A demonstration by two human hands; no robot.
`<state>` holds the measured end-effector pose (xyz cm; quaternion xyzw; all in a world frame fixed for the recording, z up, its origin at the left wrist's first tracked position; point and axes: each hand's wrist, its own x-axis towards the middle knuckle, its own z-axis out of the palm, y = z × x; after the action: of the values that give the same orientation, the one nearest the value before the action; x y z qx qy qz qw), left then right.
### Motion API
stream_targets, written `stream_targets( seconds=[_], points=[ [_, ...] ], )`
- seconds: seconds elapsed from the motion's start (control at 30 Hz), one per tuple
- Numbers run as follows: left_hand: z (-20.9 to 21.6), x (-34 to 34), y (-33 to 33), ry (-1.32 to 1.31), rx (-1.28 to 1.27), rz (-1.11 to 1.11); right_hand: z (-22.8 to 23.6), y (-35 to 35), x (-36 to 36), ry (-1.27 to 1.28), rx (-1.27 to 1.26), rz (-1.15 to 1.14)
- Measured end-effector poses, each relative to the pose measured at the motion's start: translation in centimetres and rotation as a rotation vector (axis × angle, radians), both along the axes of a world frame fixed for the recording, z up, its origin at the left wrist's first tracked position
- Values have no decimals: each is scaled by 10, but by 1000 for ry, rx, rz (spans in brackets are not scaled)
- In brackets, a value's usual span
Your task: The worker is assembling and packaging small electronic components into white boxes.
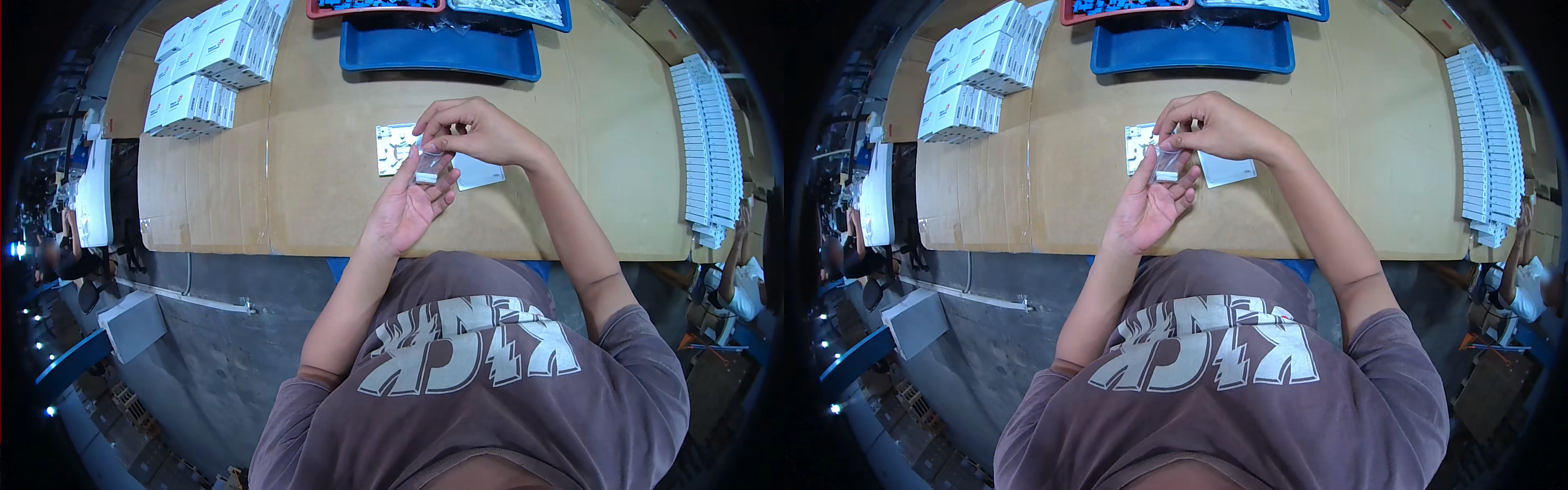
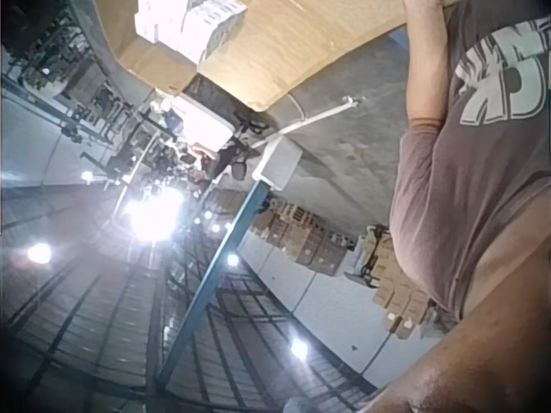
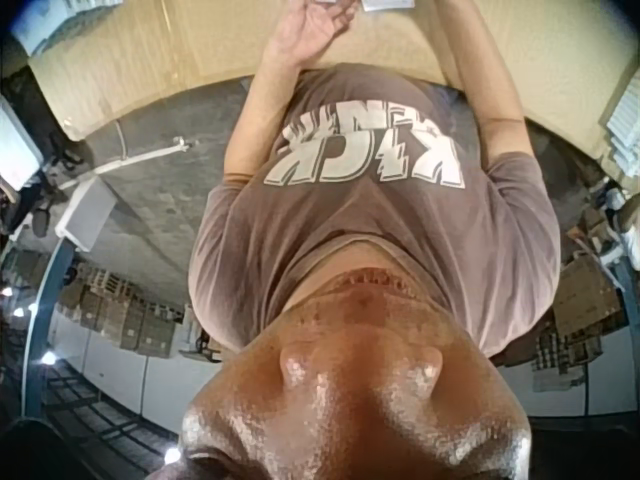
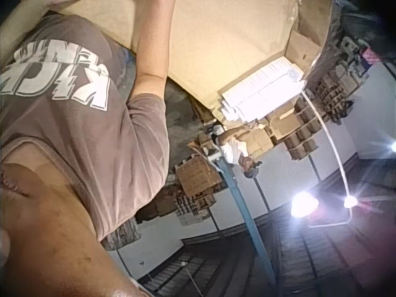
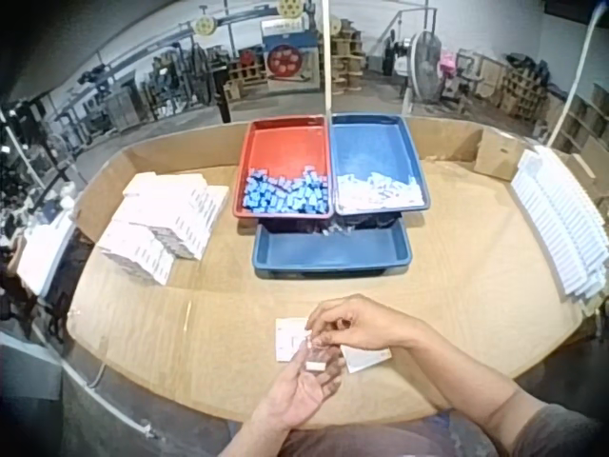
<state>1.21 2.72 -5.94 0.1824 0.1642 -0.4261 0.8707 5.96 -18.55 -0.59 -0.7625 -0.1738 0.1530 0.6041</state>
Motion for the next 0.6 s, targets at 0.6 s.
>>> stream_targets(
  seconds=[0.6],
  points=[
    [22,1,-7,-622,613,-10,16,-14,4,12,-112,177]
  ],
)
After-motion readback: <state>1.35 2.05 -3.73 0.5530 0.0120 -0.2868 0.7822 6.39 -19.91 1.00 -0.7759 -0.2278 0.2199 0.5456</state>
